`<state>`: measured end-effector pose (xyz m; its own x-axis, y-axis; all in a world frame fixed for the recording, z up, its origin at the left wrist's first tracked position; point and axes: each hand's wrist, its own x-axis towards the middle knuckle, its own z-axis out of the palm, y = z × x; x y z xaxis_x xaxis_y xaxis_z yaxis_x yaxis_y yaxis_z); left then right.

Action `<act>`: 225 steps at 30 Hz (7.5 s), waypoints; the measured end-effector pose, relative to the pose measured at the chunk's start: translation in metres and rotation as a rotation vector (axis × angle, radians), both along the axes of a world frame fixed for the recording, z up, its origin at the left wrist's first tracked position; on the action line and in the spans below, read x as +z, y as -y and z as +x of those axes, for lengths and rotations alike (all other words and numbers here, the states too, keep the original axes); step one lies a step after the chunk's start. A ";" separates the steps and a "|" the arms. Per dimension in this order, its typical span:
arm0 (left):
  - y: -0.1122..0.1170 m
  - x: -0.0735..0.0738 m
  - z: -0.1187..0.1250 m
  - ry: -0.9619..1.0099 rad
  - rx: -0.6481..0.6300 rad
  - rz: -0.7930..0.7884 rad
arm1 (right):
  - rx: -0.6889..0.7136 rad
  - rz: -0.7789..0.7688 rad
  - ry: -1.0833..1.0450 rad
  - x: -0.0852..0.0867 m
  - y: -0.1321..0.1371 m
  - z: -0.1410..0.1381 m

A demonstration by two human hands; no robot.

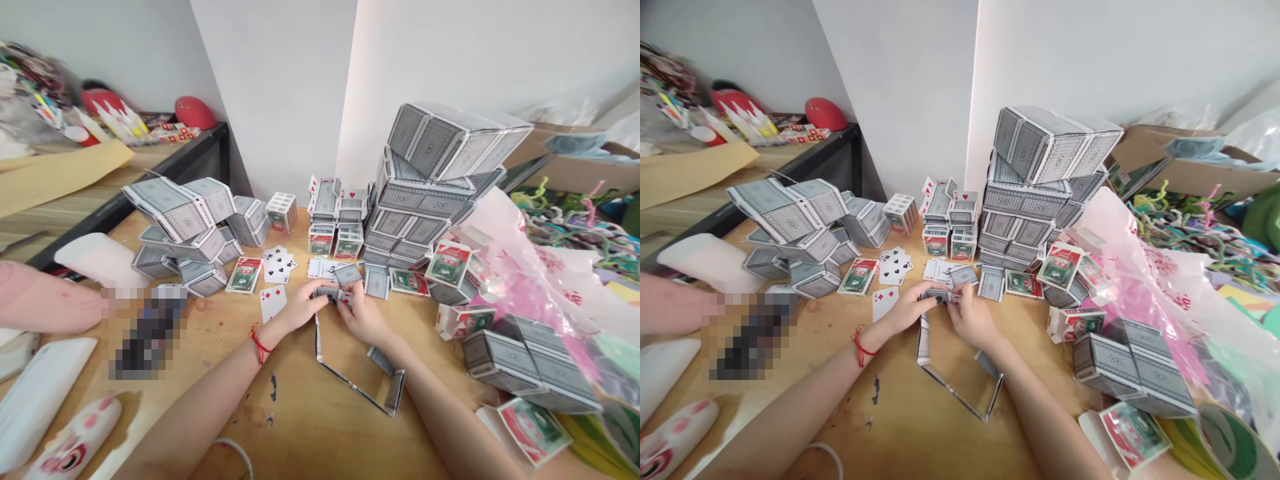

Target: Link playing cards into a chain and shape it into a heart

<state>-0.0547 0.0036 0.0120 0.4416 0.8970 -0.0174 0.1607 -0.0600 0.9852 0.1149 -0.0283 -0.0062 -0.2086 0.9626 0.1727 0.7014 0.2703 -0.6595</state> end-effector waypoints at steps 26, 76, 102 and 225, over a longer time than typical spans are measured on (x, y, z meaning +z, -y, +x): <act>0.019 -0.011 0.016 -0.171 0.165 0.261 | 0.016 -0.304 -0.815 -0.004 -0.007 -0.002; 0.025 -0.010 0.004 -0.151 0.262 0.406 | 0.089 -0.830 -1.284 0.020 0.009 -0.014; 0.013 -0.009 -0.005 -0.238 0.099 0.625 | 0.005 -0.791 -1.273 0.014 0.013 -0.017; 0.005 -0.013 -0.010 0.081 0.351 0.401 | -0.226 0.249 0.074 0.011 -0.015 0.040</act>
